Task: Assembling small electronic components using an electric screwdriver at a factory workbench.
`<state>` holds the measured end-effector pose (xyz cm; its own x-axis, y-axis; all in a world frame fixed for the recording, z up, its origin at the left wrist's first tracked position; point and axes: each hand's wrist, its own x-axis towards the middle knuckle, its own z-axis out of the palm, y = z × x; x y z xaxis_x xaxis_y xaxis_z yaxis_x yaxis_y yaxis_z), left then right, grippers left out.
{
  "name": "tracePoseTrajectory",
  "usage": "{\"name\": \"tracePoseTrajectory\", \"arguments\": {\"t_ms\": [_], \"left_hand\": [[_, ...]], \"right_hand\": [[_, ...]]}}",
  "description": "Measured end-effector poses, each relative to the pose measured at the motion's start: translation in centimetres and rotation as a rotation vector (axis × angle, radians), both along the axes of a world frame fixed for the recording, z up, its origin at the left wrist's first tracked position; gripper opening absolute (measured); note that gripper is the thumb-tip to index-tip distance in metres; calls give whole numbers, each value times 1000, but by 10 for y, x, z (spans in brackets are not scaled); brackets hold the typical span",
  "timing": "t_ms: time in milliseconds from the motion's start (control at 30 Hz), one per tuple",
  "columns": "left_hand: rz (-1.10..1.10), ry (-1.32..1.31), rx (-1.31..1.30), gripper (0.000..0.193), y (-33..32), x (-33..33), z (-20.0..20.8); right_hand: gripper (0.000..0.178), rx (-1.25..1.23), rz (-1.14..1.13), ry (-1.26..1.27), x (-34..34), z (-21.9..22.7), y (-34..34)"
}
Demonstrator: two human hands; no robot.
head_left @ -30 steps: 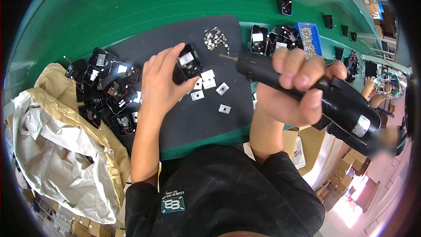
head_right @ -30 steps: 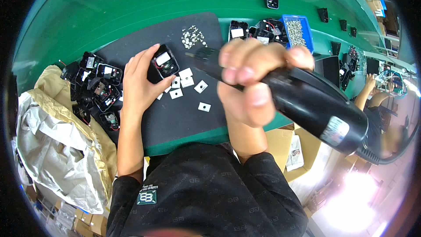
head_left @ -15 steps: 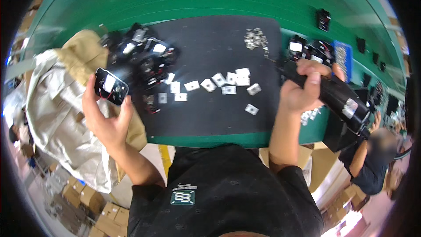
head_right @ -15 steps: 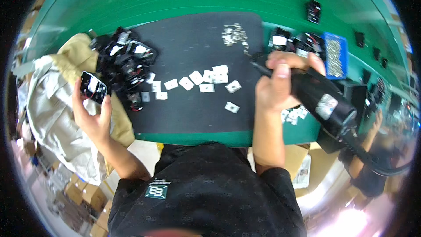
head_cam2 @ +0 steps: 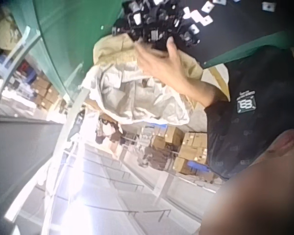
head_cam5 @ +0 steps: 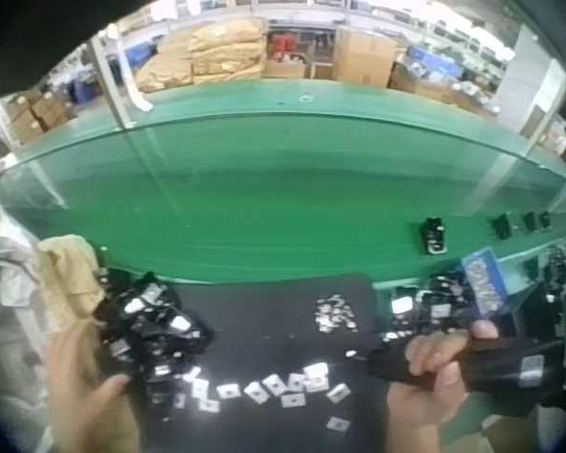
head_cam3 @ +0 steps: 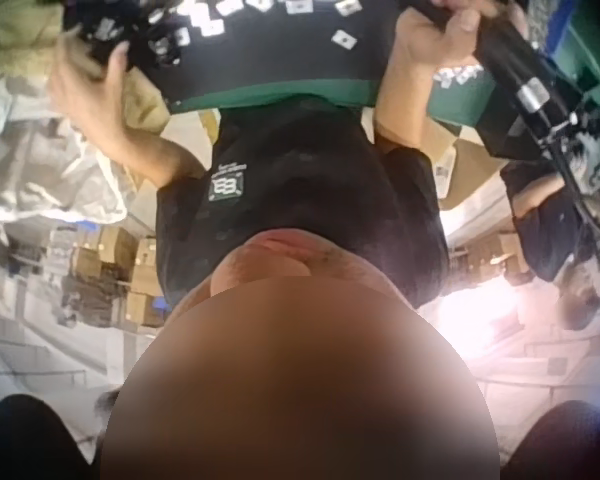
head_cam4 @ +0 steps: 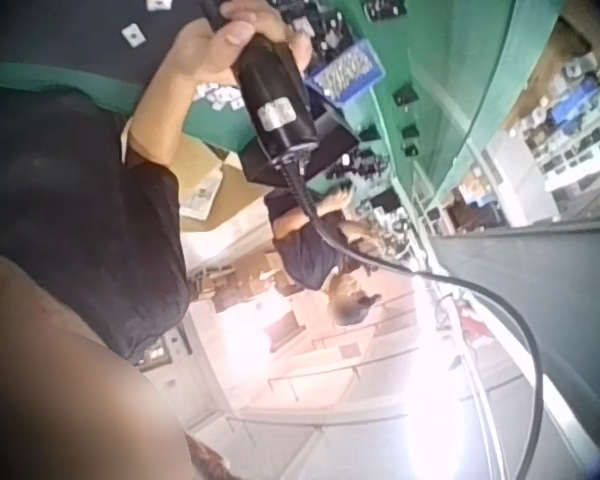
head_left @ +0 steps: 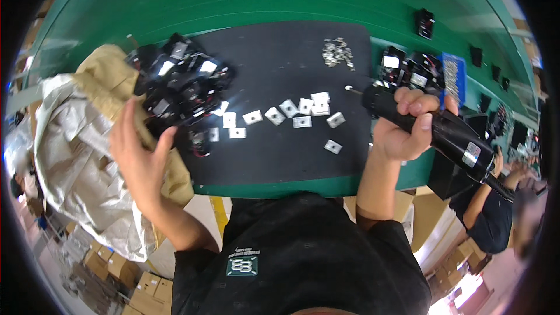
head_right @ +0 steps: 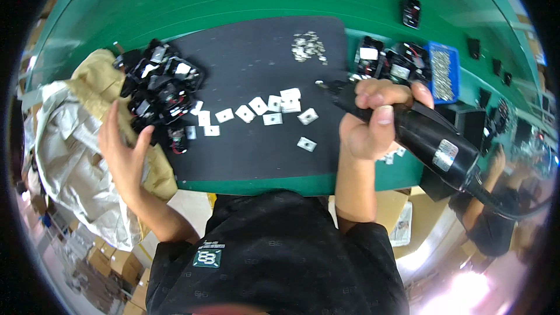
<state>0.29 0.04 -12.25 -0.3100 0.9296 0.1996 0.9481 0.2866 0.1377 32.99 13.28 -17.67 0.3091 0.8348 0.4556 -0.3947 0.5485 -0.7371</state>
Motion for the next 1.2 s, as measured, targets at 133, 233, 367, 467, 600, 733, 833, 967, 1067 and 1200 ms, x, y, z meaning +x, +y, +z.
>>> {"name": "tracePoseTrajectory", "arguments": {"t_ms": [133,233,367,467,600,733,833,967,1067,1200], "left_hand": [[-116,-107,249,45,-3,17,4],[-363,-416,221,32,6,57,-13],[-598,-477,100,24,41,112,-43],[-608,-488,54,25,63,131,-60],[-677,-539,-13,33,88,148,-71],[-759,-600,-41,33,98,154,-78],[-730,-566,-31,30,102,151,-79],[-604,-614,-116,26,103,150,-78],[-460,-678,-175,25,107,152,-67],[-306,-820,-255,19,121,146,-58]], "right_hand": [[56,-5,58,17,3,11,-6],[52,18,117,-15,11,18,-12],[46,79,232,-24,20,22,-14],[51,17,176,-9,18,23,-22],[55,-80,229,55,14,23,-36],[51,-104,279,-35,20,26,-39],[53,-148,267,-4,18,19,-38],[52,-126,396,52,20,13,-30],[51,-87,514,152,24,10,-26],[50,-106,623,250,17,12,-29]]}}
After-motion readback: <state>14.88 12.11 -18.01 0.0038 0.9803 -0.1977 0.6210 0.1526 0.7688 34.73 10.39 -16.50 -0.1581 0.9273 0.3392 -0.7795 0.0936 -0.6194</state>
